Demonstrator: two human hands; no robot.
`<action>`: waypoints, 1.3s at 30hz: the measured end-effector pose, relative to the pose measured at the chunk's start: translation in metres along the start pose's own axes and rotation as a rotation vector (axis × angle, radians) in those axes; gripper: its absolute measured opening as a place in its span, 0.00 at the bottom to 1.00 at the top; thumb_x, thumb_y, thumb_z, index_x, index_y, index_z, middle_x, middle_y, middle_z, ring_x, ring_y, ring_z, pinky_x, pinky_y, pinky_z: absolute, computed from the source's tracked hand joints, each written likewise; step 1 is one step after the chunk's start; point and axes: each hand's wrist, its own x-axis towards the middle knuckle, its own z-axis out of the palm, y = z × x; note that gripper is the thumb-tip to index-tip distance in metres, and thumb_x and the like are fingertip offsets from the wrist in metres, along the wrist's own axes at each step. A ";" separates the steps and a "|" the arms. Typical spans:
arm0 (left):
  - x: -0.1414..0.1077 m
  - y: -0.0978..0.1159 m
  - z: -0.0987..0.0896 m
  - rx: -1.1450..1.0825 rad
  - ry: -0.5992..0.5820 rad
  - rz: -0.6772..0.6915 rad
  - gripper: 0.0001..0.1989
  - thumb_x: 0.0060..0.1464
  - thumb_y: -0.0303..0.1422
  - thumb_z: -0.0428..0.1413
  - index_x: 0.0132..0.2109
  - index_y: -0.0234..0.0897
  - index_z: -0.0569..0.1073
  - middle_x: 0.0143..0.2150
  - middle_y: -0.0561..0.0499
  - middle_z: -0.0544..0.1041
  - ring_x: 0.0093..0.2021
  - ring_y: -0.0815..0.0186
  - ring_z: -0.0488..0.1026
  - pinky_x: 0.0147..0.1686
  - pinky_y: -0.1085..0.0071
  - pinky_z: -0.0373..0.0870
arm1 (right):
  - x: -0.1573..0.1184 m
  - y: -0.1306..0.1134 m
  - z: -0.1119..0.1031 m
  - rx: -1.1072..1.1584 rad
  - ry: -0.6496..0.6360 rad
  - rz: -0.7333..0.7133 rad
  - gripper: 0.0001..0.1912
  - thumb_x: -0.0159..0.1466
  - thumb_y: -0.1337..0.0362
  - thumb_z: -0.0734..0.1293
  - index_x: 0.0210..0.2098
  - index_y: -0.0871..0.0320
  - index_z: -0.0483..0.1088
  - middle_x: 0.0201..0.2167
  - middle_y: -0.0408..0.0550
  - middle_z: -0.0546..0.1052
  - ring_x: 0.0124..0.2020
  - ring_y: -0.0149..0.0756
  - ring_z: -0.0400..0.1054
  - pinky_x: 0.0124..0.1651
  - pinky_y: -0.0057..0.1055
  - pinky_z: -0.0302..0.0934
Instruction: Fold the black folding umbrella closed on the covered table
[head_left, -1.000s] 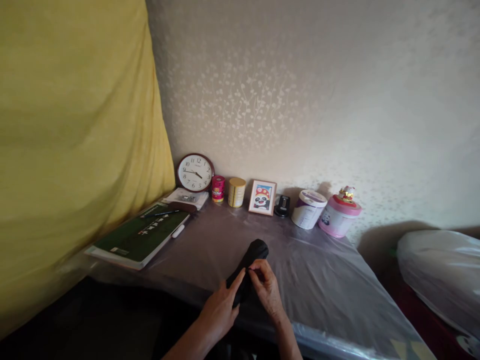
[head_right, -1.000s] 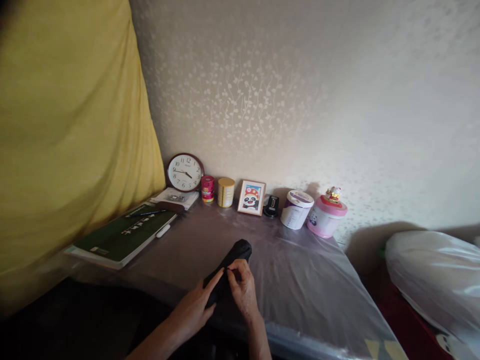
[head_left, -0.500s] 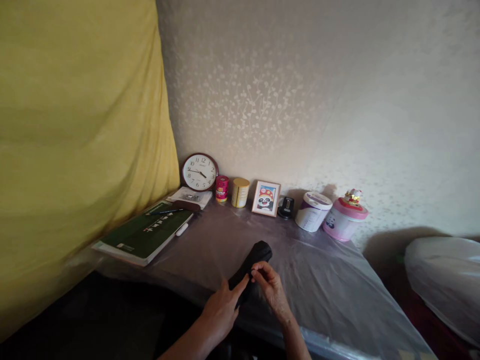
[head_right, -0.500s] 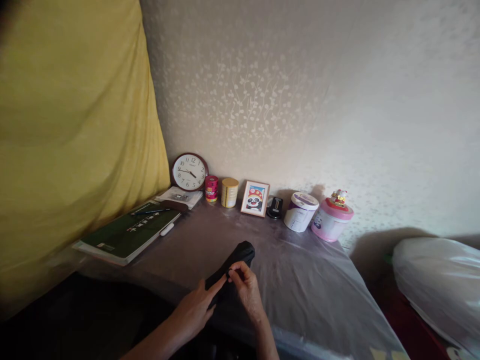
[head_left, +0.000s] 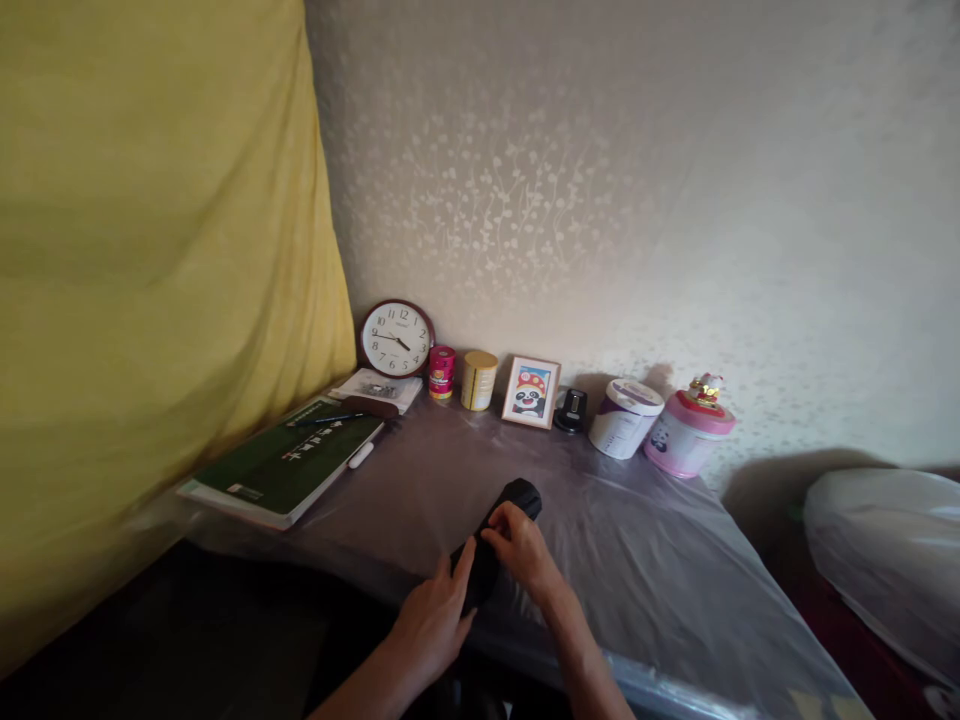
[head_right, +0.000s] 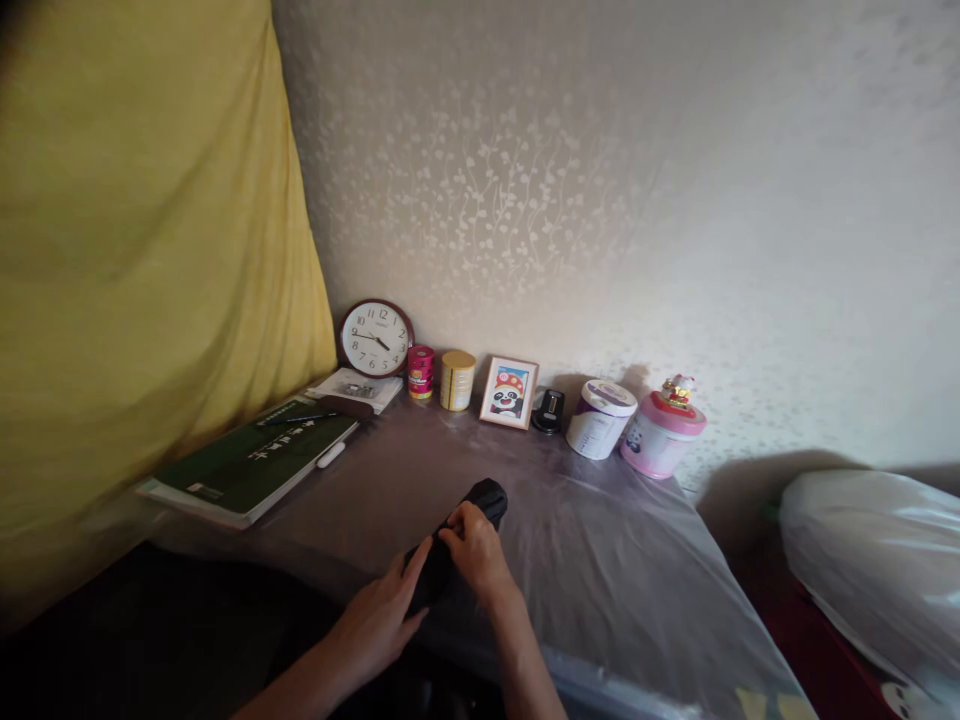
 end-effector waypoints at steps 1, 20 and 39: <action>-0.002 -0.001 0.000 -0.009 0.008 -0.005 0.35 0.53 0.30 0.47 0.65 0.39 0.41 0.56 0.37 0.63 0.44 0.58 0.72 0.42 0.65 0.67 | 0.000 0.000 0.000 0.001 0.011 -0.004 0.02 0.50 0.67 0.67 0.22 0.56 0.68 0.19 0.39 0.69 0.20 0.28 0.61 0.24 0.24 0.56; -0.023 -0.013 0.004 -0.038 0.121 0.094 0.40 0.47 0.18 0.43 0.65 0.39 0.37 0.68 0.46 0.39 0.63 0.63 0.52 0.57 0.68 0.57 | 0.000 -0.004 0.001 -0.291 -0.210 -0.367 0.19 0.57 0.75 0.59 0.46 0.56 0.69 0.39 0.48 0.73 0.39 0.33 0.68 0.44 0.30 0.63; -0.019 -0.010 0.002 0.103 0.051 0.060 0.36 0.47 0.16 0.38 0.65 0.32 0.41 0.67 0.43 0.43 0.62 0.63 0.54 0.55 0.68 0.60 | -0.014 0.000 -0.011 0.197 -0.120 -0.098 0.08 0.62 0.60 0.58 0.33 0.56 0.66 0.34 0.44 0.69 0.29 0.29 0.66 0.34 0.28 0.64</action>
